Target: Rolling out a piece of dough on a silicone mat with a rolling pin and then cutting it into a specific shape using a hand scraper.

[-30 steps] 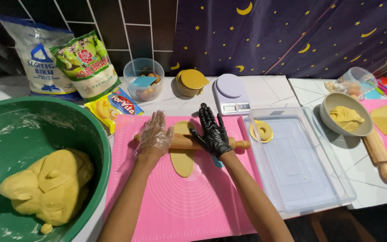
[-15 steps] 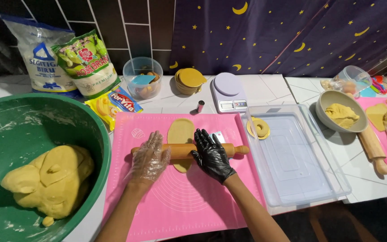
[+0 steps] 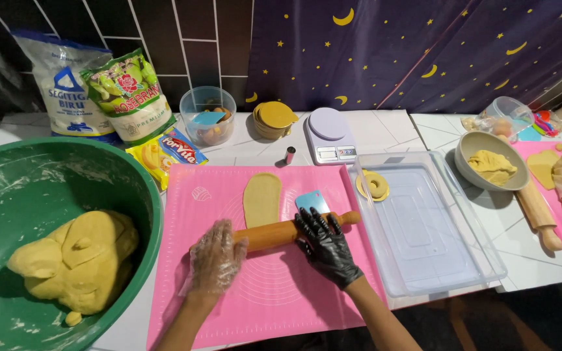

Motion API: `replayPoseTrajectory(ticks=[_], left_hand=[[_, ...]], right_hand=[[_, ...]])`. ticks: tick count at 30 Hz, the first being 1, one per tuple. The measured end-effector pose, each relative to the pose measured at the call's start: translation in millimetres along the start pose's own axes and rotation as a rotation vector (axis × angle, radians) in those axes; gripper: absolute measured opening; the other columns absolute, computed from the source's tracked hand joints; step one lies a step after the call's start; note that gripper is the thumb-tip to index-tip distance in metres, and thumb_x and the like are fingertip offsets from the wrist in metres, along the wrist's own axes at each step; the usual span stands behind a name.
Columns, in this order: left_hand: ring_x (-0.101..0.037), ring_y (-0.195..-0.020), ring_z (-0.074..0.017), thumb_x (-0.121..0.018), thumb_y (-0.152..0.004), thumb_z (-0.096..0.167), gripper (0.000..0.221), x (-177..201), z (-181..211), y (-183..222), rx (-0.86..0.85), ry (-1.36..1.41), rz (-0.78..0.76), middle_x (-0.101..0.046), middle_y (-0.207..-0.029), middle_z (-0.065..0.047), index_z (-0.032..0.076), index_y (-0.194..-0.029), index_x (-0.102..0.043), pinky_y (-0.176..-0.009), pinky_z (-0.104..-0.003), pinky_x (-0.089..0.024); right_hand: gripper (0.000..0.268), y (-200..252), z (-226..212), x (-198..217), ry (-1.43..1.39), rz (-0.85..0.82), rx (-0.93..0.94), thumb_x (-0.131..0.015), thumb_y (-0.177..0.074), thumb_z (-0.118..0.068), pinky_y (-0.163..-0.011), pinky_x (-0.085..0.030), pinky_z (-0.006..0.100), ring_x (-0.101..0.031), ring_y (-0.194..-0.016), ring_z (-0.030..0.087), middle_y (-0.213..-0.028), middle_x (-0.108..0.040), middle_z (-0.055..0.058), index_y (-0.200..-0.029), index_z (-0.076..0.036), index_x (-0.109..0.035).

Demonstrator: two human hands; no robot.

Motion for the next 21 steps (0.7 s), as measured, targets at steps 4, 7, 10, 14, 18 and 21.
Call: replayPoseTrajectory(ticks=[4,7,10,14,18,21], left_hand=[[-0.065,-0.126,-0.0318,-0.047,-0.097,0.057,0.065,20,-1,-34,-0.038,-0.219,0.246,-0.068,-0.135,-0.016,0.010,-0.141,-0.061,-0.104,-0.046,-0.051],[-0.055,-0.140,-0.0284,-0.032,-0.103,0.062,0.071,40,0,-59,-0.001,-0.142,0.141,-0.063,-0.144,-0.014,0.009,-0.141,-0.061,-0.113,-0.043,-0.044],[-0.046,-0.146,-0.0334,-0.024,-0.104,0.068,0.076,44,-10,-83,0.136,-0.120,0.010,-0.046,-0.161,-0.010,0.017,-0.155,-0.047,-0.120,-0.049,-0.033],[-0.039,-0.152,-0.0295,-0.020,-0.107,0.062,0.076,58,-10,-111,0.158,-0.080,-0.051,-0.043,-0.163,-0.010,0.011,-0.156,-0.045,-0.124,-0.044,-0.028],[-0.041,-0.150,-0.0268,-0.024,-0.108,0.061,0.072,47,-15,-142,0.117,-0.079,-0.045,-0.044,-0.162,-0.010,0.013,-0.156,-0.046,-0.125,-0.042,-0.028],[-0.041,-0.151,-0.0247,-0.028,-0.109,0.055,0.066,65,-8,-137,0.108,-0.021,-0.025,-0.054,-0.155,-0.011,0.009,-0.149,-0.055,-0.123,-0.039,-0.032]], right_hand=[[0.064,-14,58,-41,0.120,0.006,-0.158,-0.060,-0.096,-0.048,-0.120,-0.029,0.054,-0.043,-0.147,0.026,-0.155,-0.052,0.004,-0.155,-0.026,-0.048],[0.059,-32,88,-73,0.127,-0.068,-0.252,-0.051,-0.100,-0.055,-0.118,-0.033,0.055,-0.046,-0.144,0.029,-0.149,-0.058,0.004,-0.151,-0.026,-0.053],[0.054,-51,116,-99,0.137,-0.188,-0.408,-0.045,-0.103,-0.052,-0.124,-0.024,0.050,-0.045,-0.146,0.024,-0.145,-0.061,0.001,-0.151,-0.028,-0.051],[0.041,-74,131,-105,0.066,-0.170,-0.464,-0.045,-0.103,-0.055,-0.113,-0.033,0.050,-0.053,-0.130,0.027,-0.125,-0.065,0.002,-0.131,-0.026,-0.056],[0.039,-87,144,-110,-0.028,-0.151,-0.547,-0.045,-0.103,-0.059,-0.098,-0.045,0.050,-0.063,-0.111,0.030,-0.100,-0.069,0.003,-0.104,-0.024,-0.062],[0.047,-92,147,-113,-0.092,-0.136,-0.600,-0.045,-0.103,-0.061,-0.089,-0.053,0.050,-0.070,-0.097,0.033,-0.083,-0.071,0.004,-0.087,-0.022,-0.066]])
Point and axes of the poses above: each hand's wrist, its own y-axis away from the middle knuckle, its own x-axis out of the back of the hand, z = x × y, the point moved 8 cm from there along -y, towards the middle knuckle
